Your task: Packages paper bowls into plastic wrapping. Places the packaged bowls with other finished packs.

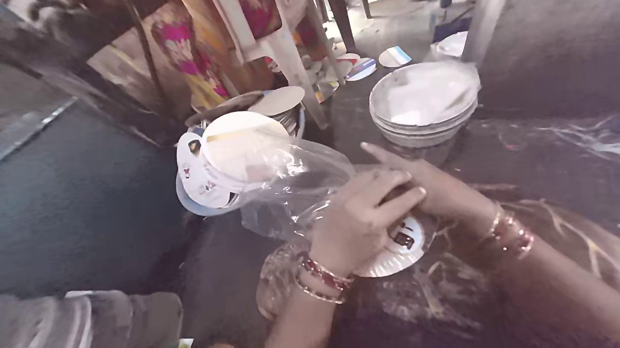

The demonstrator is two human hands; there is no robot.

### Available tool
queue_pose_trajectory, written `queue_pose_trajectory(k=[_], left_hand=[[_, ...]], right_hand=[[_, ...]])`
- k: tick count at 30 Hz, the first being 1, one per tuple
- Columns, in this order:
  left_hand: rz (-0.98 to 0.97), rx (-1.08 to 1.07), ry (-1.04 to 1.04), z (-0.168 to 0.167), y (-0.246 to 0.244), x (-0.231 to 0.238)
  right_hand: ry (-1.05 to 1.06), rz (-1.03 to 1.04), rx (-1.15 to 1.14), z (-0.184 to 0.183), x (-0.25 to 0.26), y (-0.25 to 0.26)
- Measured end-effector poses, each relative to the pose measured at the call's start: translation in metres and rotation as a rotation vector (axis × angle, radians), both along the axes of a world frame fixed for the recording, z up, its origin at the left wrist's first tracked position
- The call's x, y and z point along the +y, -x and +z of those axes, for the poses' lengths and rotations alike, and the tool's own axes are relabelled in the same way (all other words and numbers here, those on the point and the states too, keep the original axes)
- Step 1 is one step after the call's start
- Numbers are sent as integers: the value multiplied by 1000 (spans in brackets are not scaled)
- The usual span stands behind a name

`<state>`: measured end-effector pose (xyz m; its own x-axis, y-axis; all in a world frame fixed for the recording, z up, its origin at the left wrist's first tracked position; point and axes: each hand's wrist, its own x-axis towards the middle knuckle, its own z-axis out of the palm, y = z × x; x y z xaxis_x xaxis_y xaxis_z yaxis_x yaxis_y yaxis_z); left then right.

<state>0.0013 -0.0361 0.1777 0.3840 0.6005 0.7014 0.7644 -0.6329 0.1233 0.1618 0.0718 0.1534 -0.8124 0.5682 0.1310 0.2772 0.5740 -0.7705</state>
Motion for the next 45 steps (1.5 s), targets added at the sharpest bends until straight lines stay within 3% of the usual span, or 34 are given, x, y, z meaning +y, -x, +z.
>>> queue_pose_trajectory(k=[3, 5, 7, 11, 14, 16, 19, 23, 26, 30, 35, 38, 41, 43, 45], left_hand=[[-61, 65, 37, 2, -7, -5], [-1, 127, -9, 4, -10, -6], [166, 114, -116, 2, -6, -7], [606, -5, -270, -10, 28, -4], [818, -114, -196, -27, 52, 1], [857, -196, -77, -40, 51, -1], [779, -187, -115, -56, 39, -4], [585, -4, -249, -67, 14, -10], [566, 89, -250, -71, -1, -5], [626, -69, -154, -65, 20, 2], [710, -289, -49, -60, 26, -5], [469, -383, 78, -63, -2, -16], [76, -146, 193, -76, -41, -25], [39, -23, 238, -83, -52, -22], [124, -185, 239, -84, -49, -17]], right_hand=[[284, 65, 56, 25, -15, -5], [359, 14, 159, 22, -19, 0], [249, -90, 193, 1, -9, 5], [367, -426, 148, 6, 7, -3], [443, -529, 247, 8, 11, -8], [503, -563, 276, 11, 9, -6], [549, -660, 337, 8, 10, -3], [552, -775, 408, -11, 19, 3], [616, -790, 418, -16, 13, 10], [775, -733, 368, -5, 14, 1], [721, -786, 431, -4, 18, -1], [560, -859, 464, -15, 18, 8], [503, -882, 519, -32, 11, 17], [642, -875, 632, -39, 6, 23], [823, -877, 723, -31, -3, 27]])
